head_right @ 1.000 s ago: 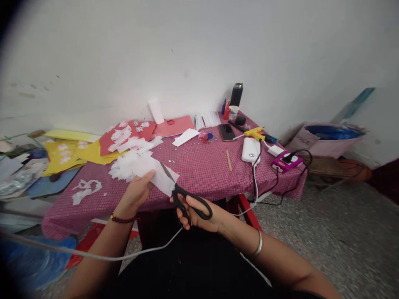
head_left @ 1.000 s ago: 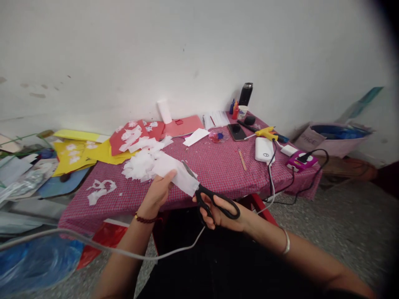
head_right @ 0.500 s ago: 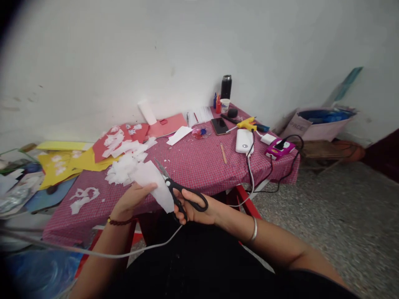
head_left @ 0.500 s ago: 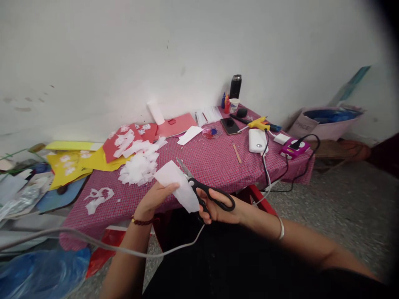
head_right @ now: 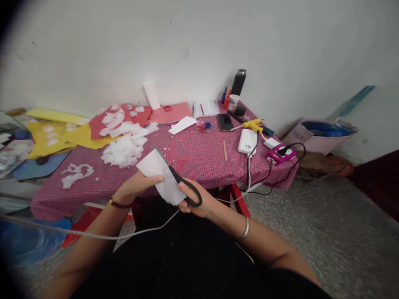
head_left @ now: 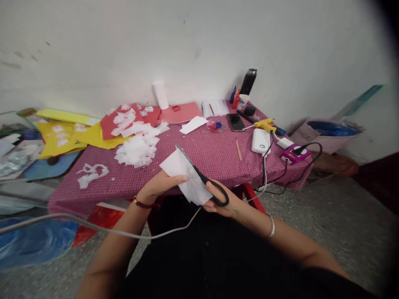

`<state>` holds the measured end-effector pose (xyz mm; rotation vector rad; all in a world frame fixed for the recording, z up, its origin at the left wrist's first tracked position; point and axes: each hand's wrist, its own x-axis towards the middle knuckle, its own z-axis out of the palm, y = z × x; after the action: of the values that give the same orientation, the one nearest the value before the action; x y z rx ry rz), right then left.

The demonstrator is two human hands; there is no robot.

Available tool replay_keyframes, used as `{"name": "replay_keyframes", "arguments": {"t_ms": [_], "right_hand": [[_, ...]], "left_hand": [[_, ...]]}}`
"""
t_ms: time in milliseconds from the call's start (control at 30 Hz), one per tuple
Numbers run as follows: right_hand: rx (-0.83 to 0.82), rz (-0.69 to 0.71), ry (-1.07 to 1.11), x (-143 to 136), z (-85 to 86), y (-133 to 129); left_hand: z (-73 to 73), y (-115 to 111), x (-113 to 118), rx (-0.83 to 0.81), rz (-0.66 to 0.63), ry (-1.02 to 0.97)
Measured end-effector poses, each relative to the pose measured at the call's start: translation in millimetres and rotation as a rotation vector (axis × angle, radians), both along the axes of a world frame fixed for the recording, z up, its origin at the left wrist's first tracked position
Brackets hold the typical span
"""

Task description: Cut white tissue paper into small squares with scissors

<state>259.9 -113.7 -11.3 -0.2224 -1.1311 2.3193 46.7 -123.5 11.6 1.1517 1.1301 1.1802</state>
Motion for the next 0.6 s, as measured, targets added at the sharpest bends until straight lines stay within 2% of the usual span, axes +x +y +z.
{"name": "replay_keyframes", "arguments": {"t_ms": [100,167,233,300,400,433,500,600], "right_hand": [[-0.017,-0.011,-0.045,1.7,0.2,2.8],[-0.077,0.008,-0.075,6.0,-0.1,9.0],[-0.050,0.003,-0.158,14.1,0.1,20.7],[0.161,-0.097,-0.313,25.1,1.0,37.8],[0.679,-0.415,-0.642,41.9,0.1,68.3],[0.868,-0.530,-0.765,46.4,-1.6,78.0],[1.198,-0.654,-0.995,52.7,-7.7,94.4],[1.462,-0.693,-1.158,57.1,-20.7,109.6]], "left_hand": [[-2.5,2.9,-1.2,0.019,0.008,-0.069],[-1.5,5.3,-2.4,-0.014,0.083,-0.150],[1.8,7.8,-4.7,-0.057,0.188,-0.236],[5.1,10.4,-8.9,-0.068,0.280,-0.287],[6.4,13.7,-19.2,-0.077,0.337,-0.226],[6.0,14.4,-23.2,-0.074,0.346,-0.156],[5.0,15.3,-31.3,-0.032,0.370,0.072],[5.8,15.4,-41.4,0.104,0.433,0.502]]}}
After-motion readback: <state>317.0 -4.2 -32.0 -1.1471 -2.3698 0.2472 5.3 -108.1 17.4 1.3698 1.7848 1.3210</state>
